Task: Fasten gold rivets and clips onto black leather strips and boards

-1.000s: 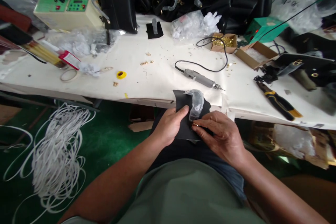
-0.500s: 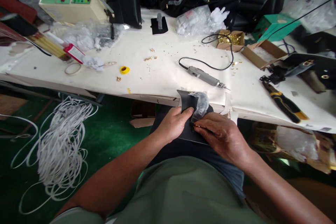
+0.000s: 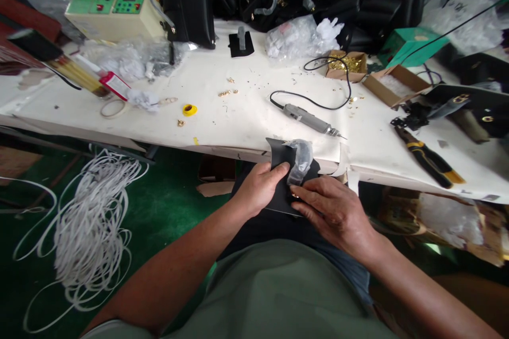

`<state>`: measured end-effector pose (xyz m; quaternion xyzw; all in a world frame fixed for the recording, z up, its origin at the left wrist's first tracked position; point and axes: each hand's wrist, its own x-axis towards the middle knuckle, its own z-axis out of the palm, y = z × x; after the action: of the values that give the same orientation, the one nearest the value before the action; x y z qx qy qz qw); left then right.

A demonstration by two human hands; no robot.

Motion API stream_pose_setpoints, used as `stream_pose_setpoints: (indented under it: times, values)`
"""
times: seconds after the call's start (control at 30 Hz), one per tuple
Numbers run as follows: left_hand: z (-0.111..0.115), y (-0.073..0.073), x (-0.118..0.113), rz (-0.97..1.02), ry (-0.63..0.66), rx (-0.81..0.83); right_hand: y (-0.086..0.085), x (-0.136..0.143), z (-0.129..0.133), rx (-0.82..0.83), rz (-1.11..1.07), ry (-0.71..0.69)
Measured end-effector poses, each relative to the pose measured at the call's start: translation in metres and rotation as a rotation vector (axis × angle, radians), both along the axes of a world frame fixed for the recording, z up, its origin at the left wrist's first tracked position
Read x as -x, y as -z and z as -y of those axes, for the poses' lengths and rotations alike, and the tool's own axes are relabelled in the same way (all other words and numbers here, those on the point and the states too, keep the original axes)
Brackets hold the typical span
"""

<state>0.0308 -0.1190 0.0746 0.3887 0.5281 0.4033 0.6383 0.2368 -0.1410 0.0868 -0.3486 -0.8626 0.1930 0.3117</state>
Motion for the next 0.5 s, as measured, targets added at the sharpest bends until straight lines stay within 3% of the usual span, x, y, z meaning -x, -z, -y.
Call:
stream_pose_setpoints:
  times: [0.17,0.37,0.5]
  values:
    - [-0.002,-0.005,-0.002,0.098,-0.065,0.012,0.001,-0.01,0.015,-0.013,-0.104,0.077]
    - [0.004,-0.035,-0.013,0.27,-0.092,0.208,-0.013,-0.026,0.024,-0.109,-0.099,0.194]
    - [0.008,-0.041,-0.02,0.182,-0.011,0.326,-0.02,-0.033,0.026,-0.219,-0.016,0.182]
